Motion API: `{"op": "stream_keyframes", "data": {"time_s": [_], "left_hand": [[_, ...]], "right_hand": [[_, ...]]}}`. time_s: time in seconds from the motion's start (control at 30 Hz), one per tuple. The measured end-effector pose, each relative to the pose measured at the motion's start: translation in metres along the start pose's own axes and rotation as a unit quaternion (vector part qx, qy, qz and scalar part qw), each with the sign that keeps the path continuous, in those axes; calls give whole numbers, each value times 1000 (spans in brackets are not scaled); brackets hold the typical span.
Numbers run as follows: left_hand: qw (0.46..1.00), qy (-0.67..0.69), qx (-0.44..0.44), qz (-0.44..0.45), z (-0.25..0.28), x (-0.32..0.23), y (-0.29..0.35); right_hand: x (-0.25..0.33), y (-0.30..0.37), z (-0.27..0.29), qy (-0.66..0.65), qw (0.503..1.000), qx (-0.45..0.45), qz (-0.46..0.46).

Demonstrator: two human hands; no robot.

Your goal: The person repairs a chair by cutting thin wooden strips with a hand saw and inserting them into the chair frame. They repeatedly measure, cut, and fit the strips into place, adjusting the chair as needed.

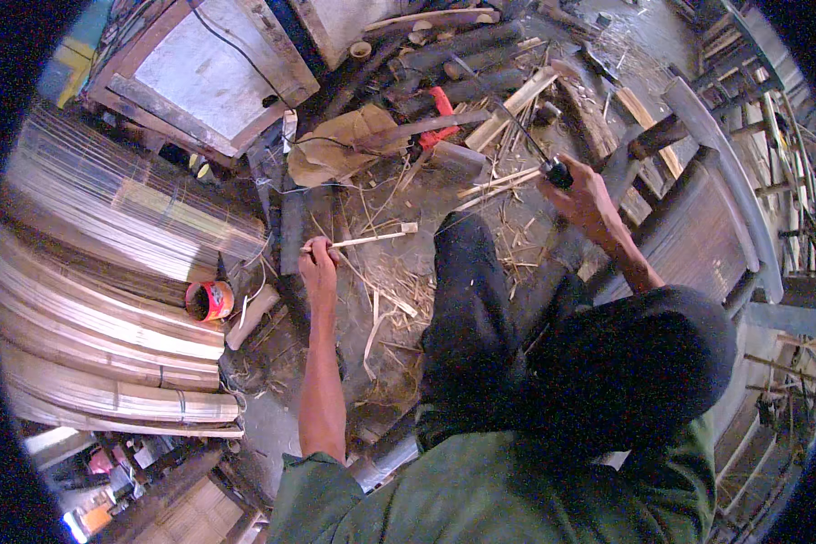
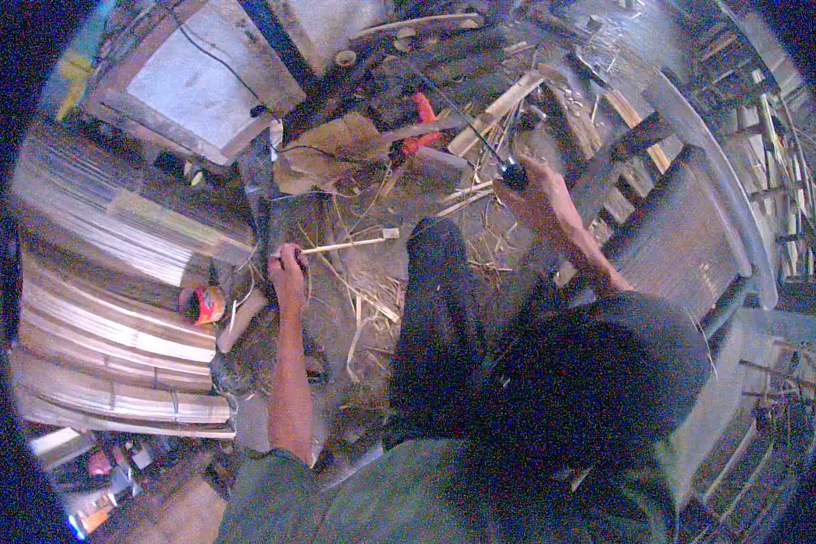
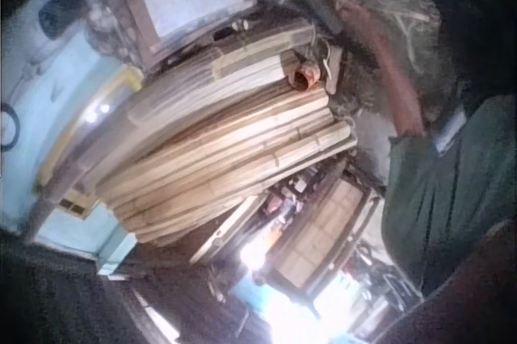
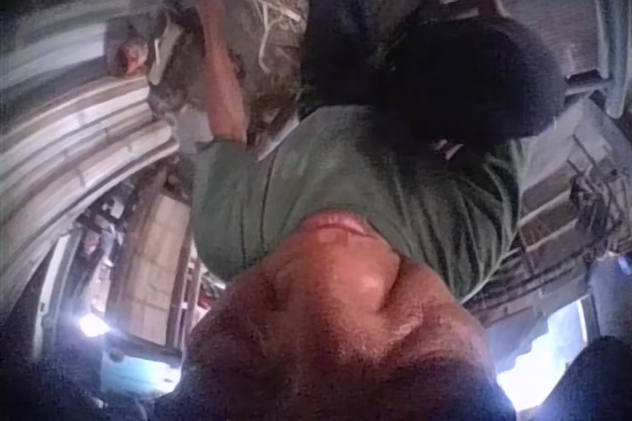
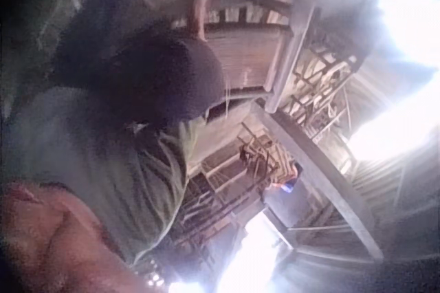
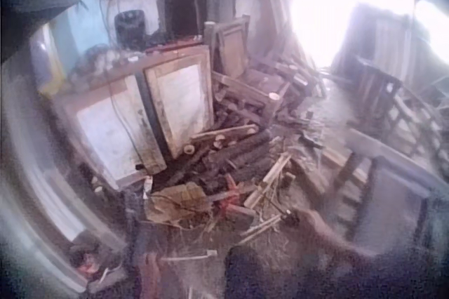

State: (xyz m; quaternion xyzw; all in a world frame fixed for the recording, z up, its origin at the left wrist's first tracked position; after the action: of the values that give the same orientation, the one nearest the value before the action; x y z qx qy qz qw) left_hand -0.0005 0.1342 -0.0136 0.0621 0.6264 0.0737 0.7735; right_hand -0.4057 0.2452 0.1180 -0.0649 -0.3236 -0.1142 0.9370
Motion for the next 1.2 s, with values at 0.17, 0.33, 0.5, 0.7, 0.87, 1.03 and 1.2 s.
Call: {"op": "stream_keyframes", "data": {"time_s": [0.17,0.33,0.5,0.7,0.87,1.03,1.2], "left_hand": [[997,69,19,39,-5,25,-9],[995,65,67,26,-39,42,-41],[966,-214,47,-136,-59,61,-66],[937,-257,-55,-229,-83,50,-53],[939,-298,-46,-167,-79,59,-53],[986,-136,-51,-86,-98,43,-55],[935,-331,-46,-121,-106,23,-79]], "right_hand": [[34,59,17,-191,979,-6,-71],[60,44,119,-46,988,-143,34],[137,46,190,66,950,-300,60],[132,75,160,46,930,-360,51],[110,49,58,-9,966,-250,70],[65,11,-53,-177,972,-153,8],[26,-6,-160,-263,957,-110,-45]]}}
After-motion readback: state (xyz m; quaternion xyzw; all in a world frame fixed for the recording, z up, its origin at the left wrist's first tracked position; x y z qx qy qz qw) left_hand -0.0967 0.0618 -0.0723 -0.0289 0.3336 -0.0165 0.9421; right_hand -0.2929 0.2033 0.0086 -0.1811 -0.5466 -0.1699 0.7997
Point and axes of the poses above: each hand's wrist, its own y-axis away from the middle knuckle, its own z-axis out of the back of the hand, x = y × z, the point moved 1 cm from there along -y, towards the middle knuckle, and after that the axes turned 4 degrees about z, right-handed, at the moved point
